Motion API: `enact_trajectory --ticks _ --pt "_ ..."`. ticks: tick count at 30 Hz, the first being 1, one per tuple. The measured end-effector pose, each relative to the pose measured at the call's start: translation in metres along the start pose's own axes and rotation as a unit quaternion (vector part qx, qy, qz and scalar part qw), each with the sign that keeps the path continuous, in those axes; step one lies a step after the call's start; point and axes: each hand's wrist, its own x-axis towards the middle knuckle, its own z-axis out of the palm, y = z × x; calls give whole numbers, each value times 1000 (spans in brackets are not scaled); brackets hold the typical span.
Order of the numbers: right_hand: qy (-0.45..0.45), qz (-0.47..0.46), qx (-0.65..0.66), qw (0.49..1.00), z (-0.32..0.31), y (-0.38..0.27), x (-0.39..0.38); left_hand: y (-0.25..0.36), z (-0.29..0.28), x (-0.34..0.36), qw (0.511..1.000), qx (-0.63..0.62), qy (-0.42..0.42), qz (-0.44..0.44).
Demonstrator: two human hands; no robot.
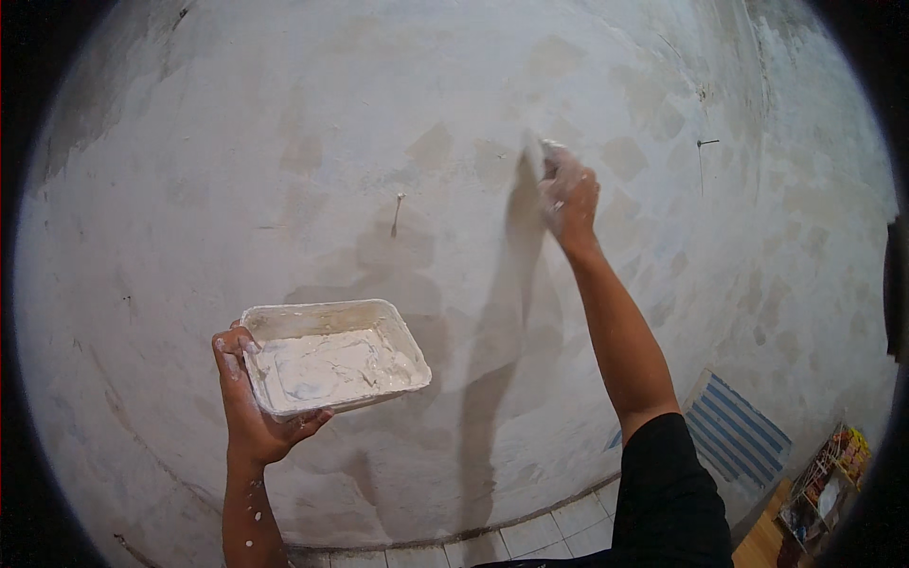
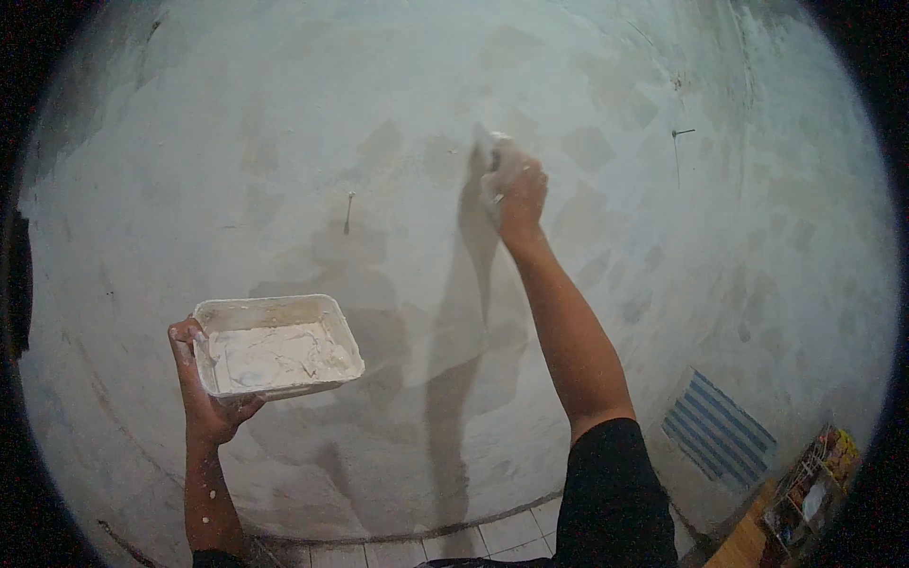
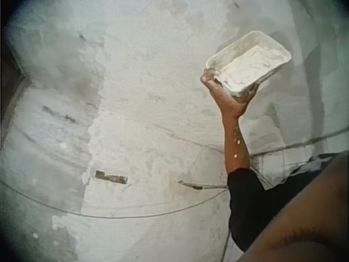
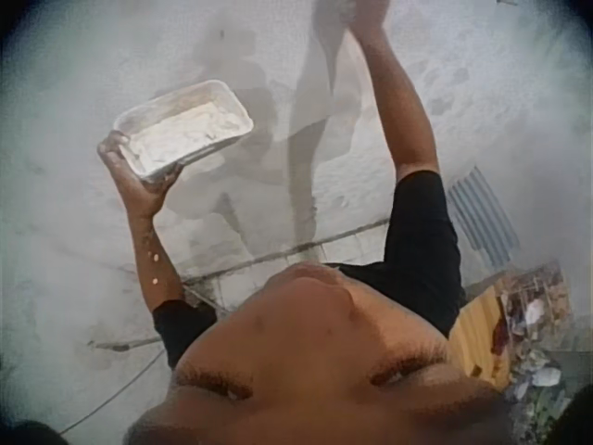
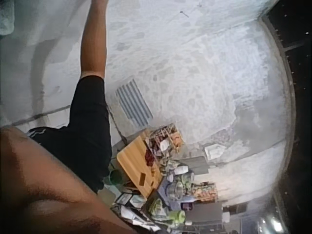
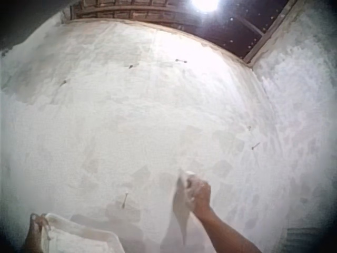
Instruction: Patching cracks and holes in a wall with spackle or putty using a putty knife.
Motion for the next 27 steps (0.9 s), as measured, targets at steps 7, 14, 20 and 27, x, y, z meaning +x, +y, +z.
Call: enact_trajectory --ticks 7,14,20,27 --pt "-27 1 -110 994 46 -29 -17 0 -2 -1 997 72 -23 25" --pt "-296 -60 28 953 19 -93 -42 -7 -9 1 1000 22 -14 11" --pt "-506 -74 90 854 -2 -92 -37 -6 -5 4 999 24 -16 16" --pt "-387 -50 101 915 -9 -46 41 3 -11 2 994 109 -17 22"
